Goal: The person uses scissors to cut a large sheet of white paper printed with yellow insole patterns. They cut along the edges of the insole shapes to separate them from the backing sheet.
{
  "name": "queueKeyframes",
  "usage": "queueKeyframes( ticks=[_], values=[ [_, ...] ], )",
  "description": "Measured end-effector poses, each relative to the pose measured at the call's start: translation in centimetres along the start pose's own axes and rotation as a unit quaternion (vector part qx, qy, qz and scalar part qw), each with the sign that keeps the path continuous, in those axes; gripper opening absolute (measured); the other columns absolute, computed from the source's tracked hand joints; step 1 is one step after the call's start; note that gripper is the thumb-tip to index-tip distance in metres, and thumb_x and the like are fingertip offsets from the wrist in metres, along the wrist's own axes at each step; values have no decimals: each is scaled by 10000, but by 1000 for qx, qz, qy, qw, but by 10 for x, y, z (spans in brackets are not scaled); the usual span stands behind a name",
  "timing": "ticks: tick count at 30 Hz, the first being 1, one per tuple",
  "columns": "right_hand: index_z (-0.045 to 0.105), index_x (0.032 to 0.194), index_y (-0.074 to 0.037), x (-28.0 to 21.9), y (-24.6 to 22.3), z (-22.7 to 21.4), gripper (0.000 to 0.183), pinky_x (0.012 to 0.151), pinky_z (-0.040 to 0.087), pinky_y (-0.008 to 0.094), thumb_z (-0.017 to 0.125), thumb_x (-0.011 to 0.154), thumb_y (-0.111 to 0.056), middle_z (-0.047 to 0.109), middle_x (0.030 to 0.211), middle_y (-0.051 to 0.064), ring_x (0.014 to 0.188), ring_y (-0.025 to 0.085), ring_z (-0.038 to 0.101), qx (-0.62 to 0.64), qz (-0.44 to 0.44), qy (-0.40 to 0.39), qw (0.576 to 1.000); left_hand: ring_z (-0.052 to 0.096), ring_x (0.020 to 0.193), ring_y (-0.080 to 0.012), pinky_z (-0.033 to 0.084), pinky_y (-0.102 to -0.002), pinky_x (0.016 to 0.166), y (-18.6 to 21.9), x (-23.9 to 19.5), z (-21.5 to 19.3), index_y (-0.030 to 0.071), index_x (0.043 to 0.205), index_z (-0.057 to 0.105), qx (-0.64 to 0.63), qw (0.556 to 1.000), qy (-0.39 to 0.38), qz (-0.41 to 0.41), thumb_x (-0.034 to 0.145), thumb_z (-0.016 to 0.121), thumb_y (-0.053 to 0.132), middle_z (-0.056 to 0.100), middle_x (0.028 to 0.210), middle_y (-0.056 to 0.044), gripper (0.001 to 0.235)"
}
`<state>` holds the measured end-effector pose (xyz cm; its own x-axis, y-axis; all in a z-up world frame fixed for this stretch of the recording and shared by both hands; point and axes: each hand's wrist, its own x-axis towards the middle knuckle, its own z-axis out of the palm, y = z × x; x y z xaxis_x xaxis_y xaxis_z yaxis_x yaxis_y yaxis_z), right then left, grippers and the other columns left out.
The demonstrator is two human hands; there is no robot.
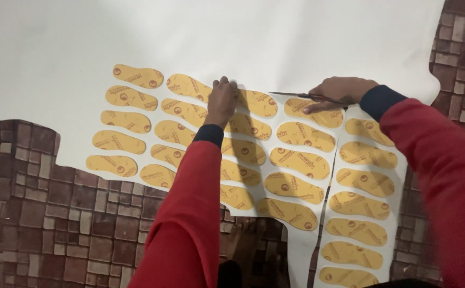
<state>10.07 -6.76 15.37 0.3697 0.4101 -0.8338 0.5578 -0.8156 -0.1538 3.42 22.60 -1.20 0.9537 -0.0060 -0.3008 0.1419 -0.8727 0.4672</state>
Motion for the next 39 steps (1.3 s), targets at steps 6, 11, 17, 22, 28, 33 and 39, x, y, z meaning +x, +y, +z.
queueKeyframes(
  ticks=[6, 11, 17, 22, 28, 33, 39],
  values=[
    [617, 880, -126, 3, -21, 1, 614, 882, 522, 440, 393, 986, -688, 711, 828, 104, 836, 284, 694, 113, -1, 4, 994, 588, 1147, -246, 579, -464, 1009, -18, 12, 15, 159, 1171, 685, -37, 999, -2, -3, 1025, 603, 200, 568, 1120, -45, 173],
    [634, 874, -90, -11, -34, -15, 660, 897, 526, 452, 394, 965, -699, 704, 827, 147, 889, 346, 701, 97, -7, 1, 995, 604, 1152, -259, 572, -473, 1016, -17, 7, 9, 152, 1196, 680, -31, 1000, -4, 0, 1004, 642, 185, 581, 1137, -50, 199],
    [626, 935, -93, 12, -32, -17, 669, 948, 512, 493, 418, 924, -728, 716, 875, 186, 988, 394, 703, 89, -43, 2, 995, 626, 1168, -293, 549, -485, 1049, -27, 14, 7, 158, 1203, 700, -70, 997, -18, 9, 907, 755, 84, 617, 1159, -61, 310],
    [617, 915, -106, 37, -24, -6, 658, 942, 494, 495, 429, 929, -736, 706, 855, 174, 968, 394, 693, 86, -50, 20, 995, 640, 1157, -330, 543, -494, 1046, -34, 20, 6, 173, 1177, 718, -86, 996, -20, 17, 953, 688, 97, 647, 1140, -89, 238],
    [625, 891, -129, 32, -36, -16, 593, 945, 531, 507, 454, 916, -696, 747, 872, 186, 1000, 424, 703, 11, -57, 52, 997, 284, 1499, -351, 365, -641, 1175, -37, -7, -39, 190, 1488, 510, 32, 985, 90, -147, 896, 814, 254, 408, 1576, -114, 669],
    [600, 927, -119, 39, -52, -21, 617, 985, 507, 518, 452, 913, -718, 733, 891, 197, 1034, 442, 686, 42, -49, 53, 996, 188, 1518, -473, 367, -741, 1096, -48, -25, -60, 116, 1614, 324, -40, 972, 43, -226, 854, 883, 256, 174, 1656, -229, 954],
    [667, 874, -150, 35, -62, -39, 606, 925, 551, 474, 445, 929, -712, 775, 841, 120, 943, 357, 737, 31, -17, 40, 999, 225, 1510, -445, 428, -695, 1074, -56, -28, -66, 118, 1613, 291, -49, 975, 34, -213, 829, 897, 282, 237, 1648, -184, 1005]
  ],
)
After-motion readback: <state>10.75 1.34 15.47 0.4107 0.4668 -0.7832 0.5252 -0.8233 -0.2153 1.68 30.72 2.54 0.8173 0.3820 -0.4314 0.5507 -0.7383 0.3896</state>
